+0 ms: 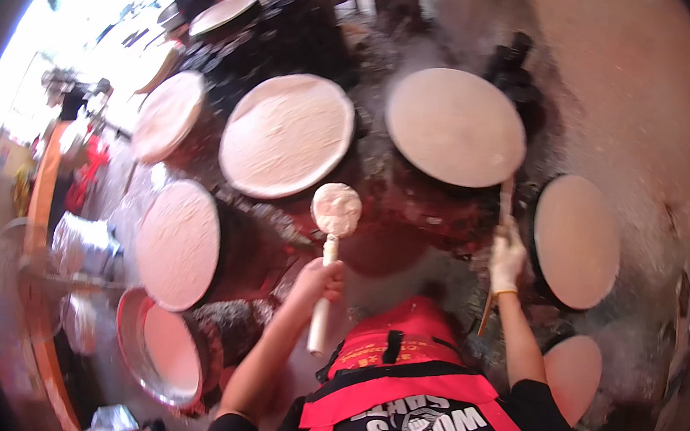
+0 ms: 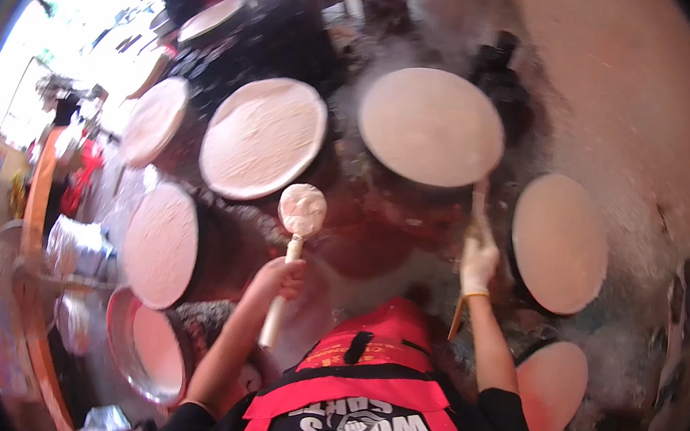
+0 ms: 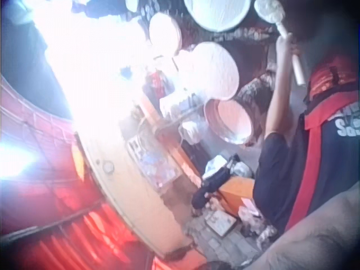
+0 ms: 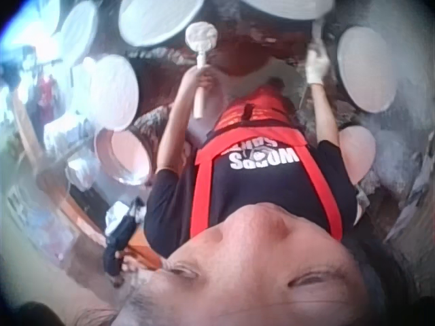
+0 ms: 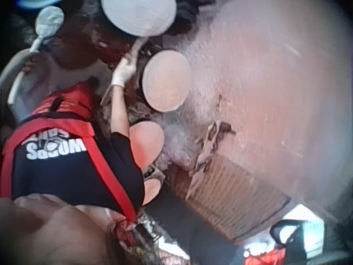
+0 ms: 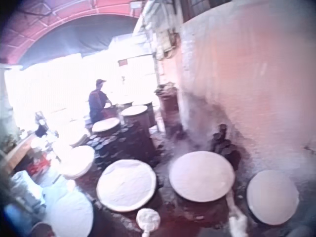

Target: The person pours liquid batter onto hot plates and uses a stick to spread it into thin circles and flip the cooked layers.

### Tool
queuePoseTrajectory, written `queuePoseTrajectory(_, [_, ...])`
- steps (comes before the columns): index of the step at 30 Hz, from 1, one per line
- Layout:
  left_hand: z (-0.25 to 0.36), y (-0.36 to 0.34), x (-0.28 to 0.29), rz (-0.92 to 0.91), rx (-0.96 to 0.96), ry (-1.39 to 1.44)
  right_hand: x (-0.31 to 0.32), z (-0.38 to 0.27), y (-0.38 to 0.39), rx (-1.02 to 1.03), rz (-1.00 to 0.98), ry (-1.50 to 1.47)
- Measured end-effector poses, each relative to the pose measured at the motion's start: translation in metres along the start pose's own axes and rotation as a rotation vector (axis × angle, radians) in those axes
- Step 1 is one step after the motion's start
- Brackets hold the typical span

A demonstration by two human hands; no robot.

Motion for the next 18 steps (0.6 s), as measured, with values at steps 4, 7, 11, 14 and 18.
queuePoseTrajectory(4, [-0.006, 0.064, 0.023, 0.133, -0.125, 0.148, -0.026, -0.005, 0.059, -0.027, -0.188, -0.021])
queuePoseTrajectory(7, [-0.013, 0.082, 0.058, 0.132, -0.118, 0.375, -0.066, -0.071, 0.083, 0.178, -0.501, 0.014])
queuePoseTrajectory(11, [-0.024, 0.103, 0.093, 0.247, -0.221, 0.499, -0.163, -0.162, 0.073, 0.337, -0.706, 0.015])
queuePoseTrajectory(14, [-0.019, 0.128, 0.101, 0.335, -0.326, 0.571, -0.242, -0.220, 0.063, 0.861, -0.641, 0.259])
queuePoseTrajectory(18, [-0.011, 0.151, 0.103, 0.377, -0.471, 0.723, -0.312, -0.258, 0.045, 1.141, -0.681, 0.344])
Point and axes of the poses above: each hand's wrist, its own y-axis away from the middle knuckle, its own x-axis out of the back of the hand, z = x × y, the point moved 4 cm from there along -y, towards the middle knuckle, and after that the axes turned 2 degrees about y, right-handed, at the moved point
